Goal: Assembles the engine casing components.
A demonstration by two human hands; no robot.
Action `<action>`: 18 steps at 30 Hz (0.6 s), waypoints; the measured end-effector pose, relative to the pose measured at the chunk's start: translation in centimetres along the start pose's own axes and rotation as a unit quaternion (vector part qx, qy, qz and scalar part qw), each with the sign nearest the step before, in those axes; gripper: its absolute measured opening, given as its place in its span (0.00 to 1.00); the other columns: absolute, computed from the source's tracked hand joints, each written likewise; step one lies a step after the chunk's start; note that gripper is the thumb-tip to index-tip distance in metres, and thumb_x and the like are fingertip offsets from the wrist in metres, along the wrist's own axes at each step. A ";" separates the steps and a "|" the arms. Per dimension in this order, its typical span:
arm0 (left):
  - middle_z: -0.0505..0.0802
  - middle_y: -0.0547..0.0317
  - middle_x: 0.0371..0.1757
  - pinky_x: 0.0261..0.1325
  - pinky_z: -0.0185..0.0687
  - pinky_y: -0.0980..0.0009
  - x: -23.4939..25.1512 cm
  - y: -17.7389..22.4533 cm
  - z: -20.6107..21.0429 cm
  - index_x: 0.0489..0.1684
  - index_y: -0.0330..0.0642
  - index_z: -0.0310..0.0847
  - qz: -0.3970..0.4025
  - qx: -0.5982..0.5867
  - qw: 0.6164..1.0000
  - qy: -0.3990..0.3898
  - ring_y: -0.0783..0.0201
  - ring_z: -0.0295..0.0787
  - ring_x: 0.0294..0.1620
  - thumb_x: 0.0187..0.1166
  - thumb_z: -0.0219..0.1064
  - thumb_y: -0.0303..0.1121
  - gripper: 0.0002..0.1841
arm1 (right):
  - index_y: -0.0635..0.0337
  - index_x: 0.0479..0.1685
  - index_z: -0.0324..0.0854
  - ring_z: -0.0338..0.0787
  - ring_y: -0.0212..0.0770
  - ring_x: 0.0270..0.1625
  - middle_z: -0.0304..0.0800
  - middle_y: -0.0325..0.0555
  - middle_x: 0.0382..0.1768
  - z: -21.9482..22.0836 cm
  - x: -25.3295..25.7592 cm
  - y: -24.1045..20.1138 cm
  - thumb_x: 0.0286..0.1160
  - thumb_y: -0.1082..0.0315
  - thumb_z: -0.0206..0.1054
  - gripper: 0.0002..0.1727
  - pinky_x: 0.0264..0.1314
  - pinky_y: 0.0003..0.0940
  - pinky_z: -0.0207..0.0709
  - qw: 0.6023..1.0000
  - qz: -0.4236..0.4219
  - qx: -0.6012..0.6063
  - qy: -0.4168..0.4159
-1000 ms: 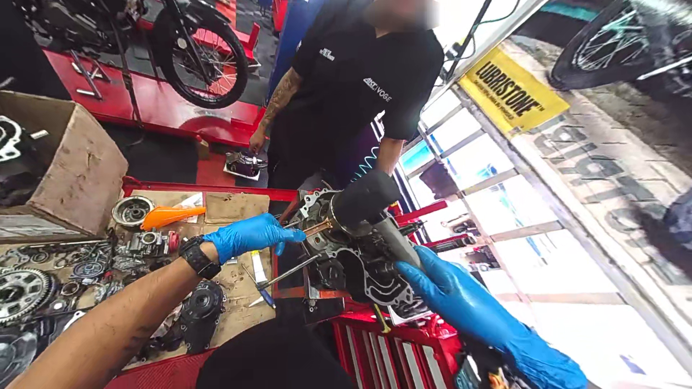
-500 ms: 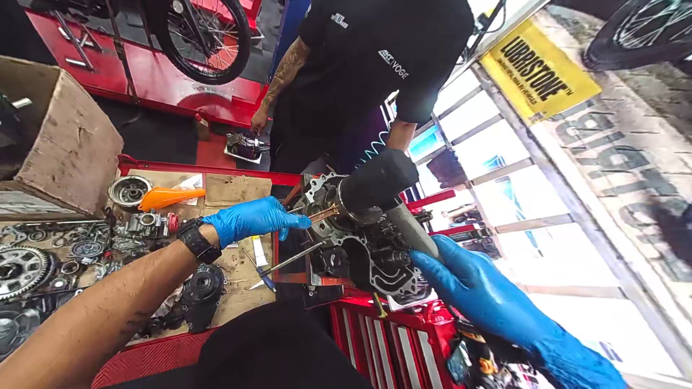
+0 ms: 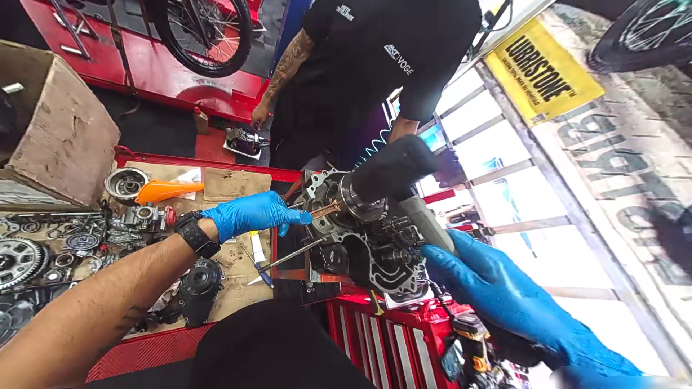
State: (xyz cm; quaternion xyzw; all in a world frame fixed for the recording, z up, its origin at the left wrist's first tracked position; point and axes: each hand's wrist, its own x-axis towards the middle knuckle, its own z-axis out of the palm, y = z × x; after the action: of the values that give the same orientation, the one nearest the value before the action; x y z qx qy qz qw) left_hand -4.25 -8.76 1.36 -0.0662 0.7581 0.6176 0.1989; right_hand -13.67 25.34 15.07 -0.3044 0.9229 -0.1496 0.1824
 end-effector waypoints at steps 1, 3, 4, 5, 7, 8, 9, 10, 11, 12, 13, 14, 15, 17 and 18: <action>0.75 0.75 0.09 0.16 0.52 0.78 0.1 -0.1 0.0 0.10 0.48 0.79 0.000 -0.002 1.000 0.000 0.79 0.58 0.09 0.86 0.63 0.51 0.28 | 0.45 0.49 0.78 0.79 0.29 0.18 0.77 0.30 0.21 0.1 0.0 -0.1 0.84 0.37 0.54 0.23 0.18 0.30 0.75 1.000 -0.005 0.008 0.005; 0.74 0.75 0.09 0.17 0.53 0.78 0.0 -0.2 0.2 0.10 0.48 0.79 -0.003 -0.002 1.000 -0.001 0.79 0.58 0.09 0.87 0.62 0.51 0.28 | 0.47 0.49 0.78 0.79 0.30 0.19 0.76 0.31 0.21 0.5 0.1 0.0 0.84 0.38 0.53 0.23 0.20 0.34 0.75 1.000 0.007 -0.011 -0.010; 0.74 0.74 0.09 0.16 0.52 0.77 -0.1 0.0 0.1 0.10 0.48 0.79 -0.003 0.002 1.000 0.000 0.79 0.57 0.09 0.87 0.62 0.51 0.28 | 0.47 0.48 0.78 0.79 0.30 0.20 0.76 0.31 0.21 0.6 0.2 0.0 0.83 0.37 0.53 0.24 0.22 0.34 0.75 1.000 0.008 -0.024 -0.013; 0.73 0.74 0.08 0.15 0.51 0.78 -0.1 0.1 -0.1 0.10 0.48 0.79 0.000 0.002 1.000 0.003 0.79 0.56 0.08 0.87 0.62 0.52 0.28 | 0.46 0.47 0.78 0.79 0.28 0.20 0.76 0.30 0.21 0.2 0.3 -0.2 0.83 0.36 0.54 0.24 0.22 0.32 0.75 1.000 0.003 -0.028 -0.011; 0.74 0.75 0.09 0.15 0.51 0.78 0.0 0.1 -0.1 0.10 0.48 0.79 -0.001 -0.001 1.000 -0.004 0.79 0.56 0.08 0.87 0.62 0.51 0.28 | 0.45 0.46 0.78 0.79 0.27 0.20 0.77 0.29 0.21 0.1 0.1 -0.2 0.83 0.35 0.54 0.24 0.20 0.29 0.75 1.000 -0.008 -0.011 0.000; 0.74 0.75 0.09 0.15 0.51 0.78 0.0 0.0 -0.1 0.10 0.48 0.79 0.000 -0.006 1.000 -0.004 0.79 0.56 0.08 0.87 0.62 0.51 0.28 | 0.45 0.47 0.78 0.80 0.27 0.19 0.77 0.29 0.21 0.2 0.2 0.0 0.84 0.36 0.54 0.23 0.20 0.29 0.76 1.000 -0.016 -0.008 0.002; 0.75 0.75 0.09 0.15 0.51 0.78 0.1 -0.2 0.0 0.11 0.49 0.79 0.001 -0.007 1.000 -0.005 0.79 0.57 0.08 0.87 0.62 0.51 0.27 | 0.46 0.48 0.78 0.80 0.28 0.20 0.77 0.30 0.21 0.4 0.4 0.2 0.84 0.37 0.54 0.23 0.21 0.30 0.76 1.000 -0.014 -0.019 -0.004; 0.76 0.75 0.10 0.16 0.53 0.78 0.2 -0.4 0.1 0.11 0.49 0.80 0.003 0.000 1.000 -0.005 0.79 0.58 0.09 0.87 0.62 0.52 0.28 | 0.48 0.48 0.78 0.79 0.30 0.21 0.76 0.32 0.21 0.7 0.5 0.3 0.84 0.38 0.53 0.23 0.22 0.34 0.75 0.999 -0.002 -0.041 -0.014; 0.77 0.75 0.11 0.18 0.56 0.76 0.2 -0.5 0.1 0.11 0.49 0.80 0.006 0.013 1.000 -0.005 0.79 0.60 0.10 0.86 0.62 0.53 0.27 | 0.49 0.47 0.77 0.79 0.32 0.21 0.75 0.33 0.20 1.0 0.6 0.5 0.84 0.39 0.53 0.23 0.23 0.36 0.73 0.998 0.003 -0.059 -0.021; 0.79 0.74 0.13 0.20 0.58 0.75 0.0 -0.7 0.2 0.12 0.48 0.81 0.013 0.026 1.000 -0.005 0.78 0.62 0.12 0.86 0.61 0.53 0.28 | 0.48 0.47 0.78 0.79 0.33 0.21 0.75 0.33 0.20 1.1 0.5 0.6 0.84 0.38 0.53 0.23 0.23 0.37 0.74 0.998 0.010 -0.063 -0.027; 0.81 0.72 0.14 0.22 0.62 0.73 0.0 -0.7 0.0 0.14 0.47 0.82 0.023 0.039 0.999 -0.004 0.77 0.66 0.14 0.87 0.60 0.54 0.28 | 0.48 0.47 0.79 0.80 0.34 0.21 0.76 0.33 0.20 1.1 0.4 0.6 0.83 0.37 0.54 0.23 0.23 0.39 0.75 0.998 0.018 -0.054 -0.028; 0.82 0.71 0.16 0.24 0.65 0.73 0.0 -0.6 -0.2 0.16 0.46 0.83 0.033 0.043 0.999 -0.005 0.76 0.69 0.15 0.88 0.59 0.53 0.28 | 0.48 0.49 0.80 0.81 0.36 0.22 0.78 0.35 0.21 1.0 0.2 0.7 0.83 0.38 0.56 0.23 0.24 0.40 0.75 0.999 0.021 -0.035 -0.025; 0.83 0.71 0.17 0.26 0.67 0.72 0.2 -0.6 -0.4 0.17 0.45 0.84 0.041 0.039 0.998 -0.005 0.76 0.70 0.17 0.88 0.58 0.54 0.28 | 0.50 0.49 0.81 0.81 0.38 0.23 0.79 0.37 0.22 1.1 -0.2 0.8 0.83 0.40 0.58 0.23 0.26 0.42 0.76 0.999 0.017 -0.015 -0.027; 0.83 0.72 0.16 0.25 0.66 0.72 0.5 -1.3 -0.1 0.16 0.45 0.84 0.047 0.027 0.999 -0.003 0.77 0.69 0.16 0.87 0.58 0.55 0.29 | 0.55 0.47 0.84 0.83 0.41 0.24 0.82 0.41 0.21 2.2 -1.9 1.1 0.83 0.46 0.63 0.20 0.28 0.46 0.77 0.998 -0.004 0.043 -0.054; 0.82 0.72 0.15 0.25 0.65 0.72 0.5 -1.5 0.1 0.16 0.46 0.84 0.044 0.027 0.999 0.001 0.76 0.67 0.15 0.87 0.58 0.57 0.30 | 0.58 0.47 0.85 0.83 0.42 0.24 0.82 0.44 0.21 3.2 -2.8 1.3 0.83 0.49 0.64 0.20 0.28 0.47 0.77 0.995 -0.021 0.074 -0.070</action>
State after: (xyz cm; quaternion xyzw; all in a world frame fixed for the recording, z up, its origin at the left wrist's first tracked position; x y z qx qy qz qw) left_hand -4.15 -8.96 -0.24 -0.0280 0.7767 0.6053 0.1722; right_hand -10.86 27.57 12.45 -0.3191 0.8876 -0.1992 0.2658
